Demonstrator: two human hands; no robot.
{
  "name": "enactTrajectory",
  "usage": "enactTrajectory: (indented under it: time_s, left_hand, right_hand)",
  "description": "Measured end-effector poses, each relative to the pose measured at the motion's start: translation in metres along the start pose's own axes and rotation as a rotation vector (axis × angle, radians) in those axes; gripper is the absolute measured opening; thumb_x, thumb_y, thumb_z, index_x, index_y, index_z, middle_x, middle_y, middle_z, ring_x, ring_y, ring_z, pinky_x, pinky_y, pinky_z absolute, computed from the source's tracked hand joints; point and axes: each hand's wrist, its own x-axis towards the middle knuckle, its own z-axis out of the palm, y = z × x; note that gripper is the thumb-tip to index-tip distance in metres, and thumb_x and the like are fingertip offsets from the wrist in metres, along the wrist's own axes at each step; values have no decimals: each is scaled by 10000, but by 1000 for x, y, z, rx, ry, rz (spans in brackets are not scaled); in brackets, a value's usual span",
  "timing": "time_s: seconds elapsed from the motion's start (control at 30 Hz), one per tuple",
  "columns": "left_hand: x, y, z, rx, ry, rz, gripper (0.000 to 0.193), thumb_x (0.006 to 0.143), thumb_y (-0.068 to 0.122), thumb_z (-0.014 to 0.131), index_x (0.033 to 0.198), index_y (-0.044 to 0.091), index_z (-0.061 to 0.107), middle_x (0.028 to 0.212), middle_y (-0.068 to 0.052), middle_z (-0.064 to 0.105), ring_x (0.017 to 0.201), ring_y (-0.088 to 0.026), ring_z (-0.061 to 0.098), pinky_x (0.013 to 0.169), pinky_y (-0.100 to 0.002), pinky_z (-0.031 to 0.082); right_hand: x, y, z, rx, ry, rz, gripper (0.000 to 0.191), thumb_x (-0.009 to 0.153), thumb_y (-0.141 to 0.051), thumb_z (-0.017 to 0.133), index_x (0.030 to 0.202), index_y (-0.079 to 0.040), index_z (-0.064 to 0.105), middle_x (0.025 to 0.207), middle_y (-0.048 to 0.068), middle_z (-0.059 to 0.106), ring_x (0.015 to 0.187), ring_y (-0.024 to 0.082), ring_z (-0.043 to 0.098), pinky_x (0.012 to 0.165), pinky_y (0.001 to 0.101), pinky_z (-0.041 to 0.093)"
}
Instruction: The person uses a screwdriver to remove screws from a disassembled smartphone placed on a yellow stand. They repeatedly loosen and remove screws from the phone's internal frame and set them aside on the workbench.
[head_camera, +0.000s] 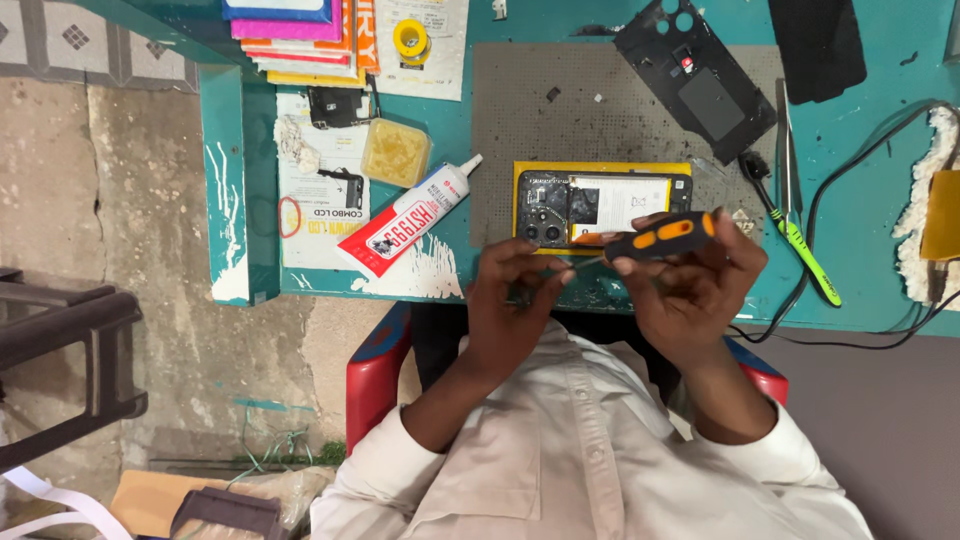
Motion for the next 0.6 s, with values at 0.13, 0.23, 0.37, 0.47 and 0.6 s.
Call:
enactTrajectory:
  time_s: [0.13, 0.23, 0.37, 0.47, 0.6]
  left_hand:
    - [11, 8, -9, 375, -50, 324, 471, 950, 11, 788, 1295, 105, 481, 1131, -97, 752, 704, -163, 678, 632, -282, 551]
    - [17, 10, -11, 381, -101, 348, 535, 965, 7, 746, 1390, 64, 426, 1160, -61, 753, 667, -194, 635, 630, -313, 531]
    - [15, 9, -9, 418, -114, 389, 586, 943, -15, 682, 1433, 2, 360, 1202, -90, 734, 656, -234, 604, 659, -373, 535]
    - [12, 5, -10, 489, -104, 421, 625, 952, -14, 664, 1475, -22, 320, 1182, -97, 714, 705, -272, 618, 717, -415, 543]
    - [12, 0, -13, 577, -103, 472, 681, 959, -15, 648, 1522, -26, 265, 1206, -99, 720, 762, -305, 651, 763, -437, 529]
  right_hand:
    - [11, -2, 2, 13, -116, -158, 864, 978, 153, 682, 1592, -225, 206, 1322, 227, 538, 1093, 351, 726, 902, 392, 686]
    - [18, -4, 4, -136, -128, -243, 844, 1003, 138, 728, 1591, -205, 229, 1311, 222, 551, 1104, 312, 737, 909, 354, 682]
    - [23, -4, 4, -298, -154, -292, 826, 938, 105, 801, 1542, -182, 317, 1232, 195, 633, 1085, 320, 748, 857, 380, 638]
    - [24, -2, 7, -315, -171, -338, 842, 944, 83, 812, 1560, -191, 308, 1250, 198, 626, 1092, 336, 743, 849, 385, 643]
    - [21, 3, 9, -310, -195, -320, 843, 949, 78, 798, 1570, -201, 300, 1260, 203, 620, 1090, 340, 748, 846, 384, 651]
